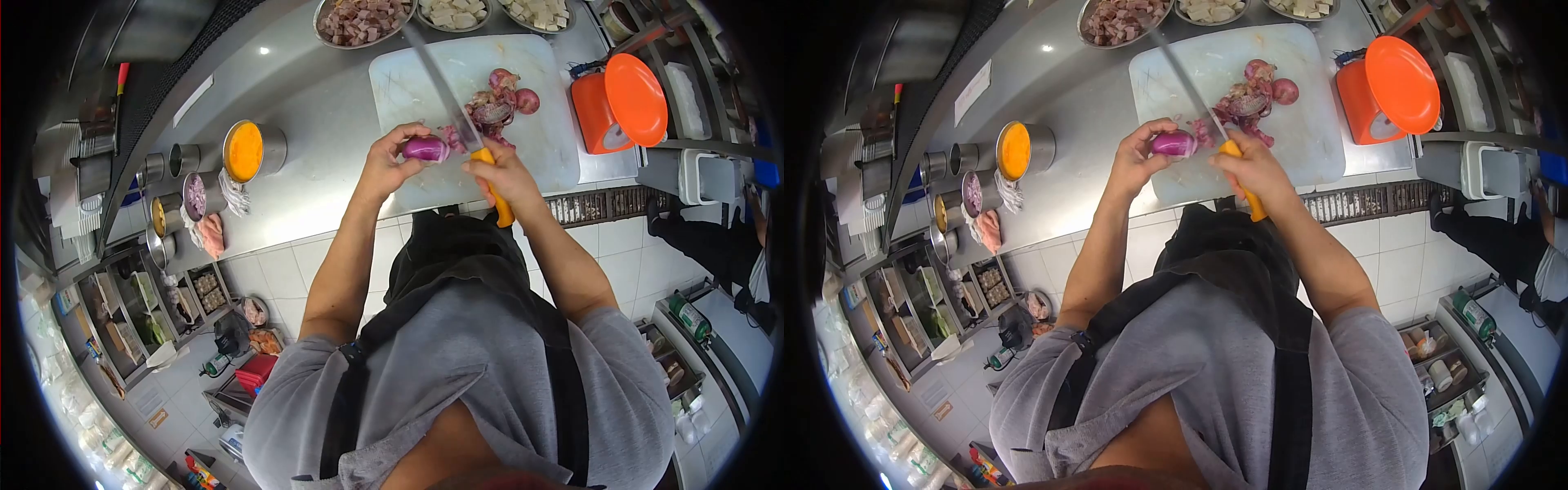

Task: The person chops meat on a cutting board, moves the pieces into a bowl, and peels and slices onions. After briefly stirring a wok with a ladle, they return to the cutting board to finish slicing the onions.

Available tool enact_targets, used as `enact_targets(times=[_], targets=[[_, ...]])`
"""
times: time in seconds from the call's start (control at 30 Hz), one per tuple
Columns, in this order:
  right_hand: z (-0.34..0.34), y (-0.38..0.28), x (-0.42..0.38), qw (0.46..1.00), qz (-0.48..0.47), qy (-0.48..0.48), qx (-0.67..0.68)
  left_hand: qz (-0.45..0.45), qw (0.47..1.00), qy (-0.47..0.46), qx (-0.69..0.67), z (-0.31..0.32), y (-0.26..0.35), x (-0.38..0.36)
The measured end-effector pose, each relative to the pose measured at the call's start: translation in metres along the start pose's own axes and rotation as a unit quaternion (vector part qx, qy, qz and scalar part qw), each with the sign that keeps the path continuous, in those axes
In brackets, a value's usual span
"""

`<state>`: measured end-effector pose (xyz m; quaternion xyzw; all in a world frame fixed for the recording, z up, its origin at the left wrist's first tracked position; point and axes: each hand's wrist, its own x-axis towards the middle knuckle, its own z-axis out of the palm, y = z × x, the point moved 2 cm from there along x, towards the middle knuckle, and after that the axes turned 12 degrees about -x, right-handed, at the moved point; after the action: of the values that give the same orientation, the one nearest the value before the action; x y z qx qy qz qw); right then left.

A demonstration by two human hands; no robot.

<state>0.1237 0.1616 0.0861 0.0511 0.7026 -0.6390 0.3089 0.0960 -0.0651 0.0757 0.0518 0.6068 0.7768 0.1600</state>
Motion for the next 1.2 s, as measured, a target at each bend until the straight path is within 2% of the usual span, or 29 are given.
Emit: enact_targets(times=[0.03, 0.07, 0.13, 0.2, 0.23, 0.27, 0.3, 0.4, 0.43, 0.47, 0.53, 0.57, 0.63, 0.77, 0.87, 0.93, 1.0, 1.03, 1.07, 1.13, 1.2], targets=[[-0.003, 0.001, 0.000, 0.998, 0.014, 0.040, 0.049, 0.000, 1.000, 0.000, 0.000, -0.001, 0.003, -0.001], [-0.008, 0.000, 0.000, 0.998, 0.014, 0.040, 0.048, -0.002, 1.000, -0.003, -0.014, -0.003, 0.006, -0.003], [-0.020, -0.004, 0.001, 0.999, -0.008, 0.053, -0.009, -0.001, 1.000, -0.007, -0.028, -0.006, 0.009, -0.002], [-0.022, 0.001, 0.002, 0.996, -0.014, 0.068, -0.050, 0.081, 0.996, -0.027, 0.006, -0.009, 0.012, 0.000], [-0.021, 0.004, 0.002, 0.991, -0.004, 0.080, -0.108, 0.082, 0.996, -0.029, 0.006, -0.012, 0.010, 0.003], [-0.021, 0.005, 0.002, 0.982, 0.006, 0.092, -0.165, 0.129, 0.990, -0.030, 0.050, -0.016, 0.010, 0.009], [-0.017, 0.003, 0.000, 0.982, 0.005, 0.093, -0.166, 0.174, 0.980, -0.030, 0.094, -0.018, 0.012, 0.012], [-0.001, -0.003, -0.003, 0.972, 0.024, 0.097, -0.212, 0.149, 0.978, -0.006, 0.143, -0.023, 0.011, 0.022], [0.003, -0.004, -0.004, 0.971, 0.003, 0.105, -0.216, 0.151, 0.960, 0.002, 0.235, -0.024, 0.010, 0.025], [0.005, -0.002, -0.006, 0.969, -0.018, 0.112, -0.221, 0.149, 0.961, 0.003, 0.234, -0.028, 0.002, 0.027], [0.004, 0.009, -0.007, 0.965, -0.039, 0.106, -0.238, 0.156, 0.926, 0.007, 0.344, -0.032, -0.013, 0.029], [0.002, 0.014, -0.008, 0.960, -0.061, 0.103, -0.255, 0.155, 0.926, 0.007, 0.344, -0.036, -0.020, 0.027], [-0.003, 0.025, -0.015, 0.959, -0.044, 0.078, -0.268, 0.227, 0.884, 0.021, 0.409, -0.029, -0.018, 0.018], [0.002, 0.032, -0.035, 0.969, 0.009, 0.045, -0.241, 0.221, 0.895, 0.085, 0.377, -0.029, -0.018, 0.013], [0.002, 0.035, -0.042, 0.971, 0.021, 0.038, -0.236, 0.222, 0.875, 0.107, 0.416, -0.032, -0.018, 0.018], [0.001, 0.038, -0.044, 0.965, 0.016, 0.040, -0.260, 0.190, 0.908, 0.122, 0.353, -0.022, -0.013, 0.018], [0.001, 0.045, -0.043, 0.958, 0.012, 0.043, -0.282, 0.164, 0.919, 0.133, 0.334, -0.019, -0.017, 0.020], [0.002, 0.050, -0.043, 0.953, -0.028, 0.061, -0.294, 0.136, 0.928, 0.144, 0.314, -0.020, -0.020, 0.020], [0.003, 0.052, -0.044, 0.947, -0.068, 0.079, -0.305, 0.135, 0.929, 0.142, 0.315, -0.021, -0.022, 0.021], [0.003, 0.049, -0.051, 0.947, -0.058, 0.071, -0.309, 0.160, 0.926, 0.133, 0.314, -0.024, -0.027, 0.023], [0.004, 0.047, -0.059, 0.946, -0.050, 0.060, -0.313, 0.148, 0.928, 0.137, 0.313, -0.027, -0.030, 0.023]])
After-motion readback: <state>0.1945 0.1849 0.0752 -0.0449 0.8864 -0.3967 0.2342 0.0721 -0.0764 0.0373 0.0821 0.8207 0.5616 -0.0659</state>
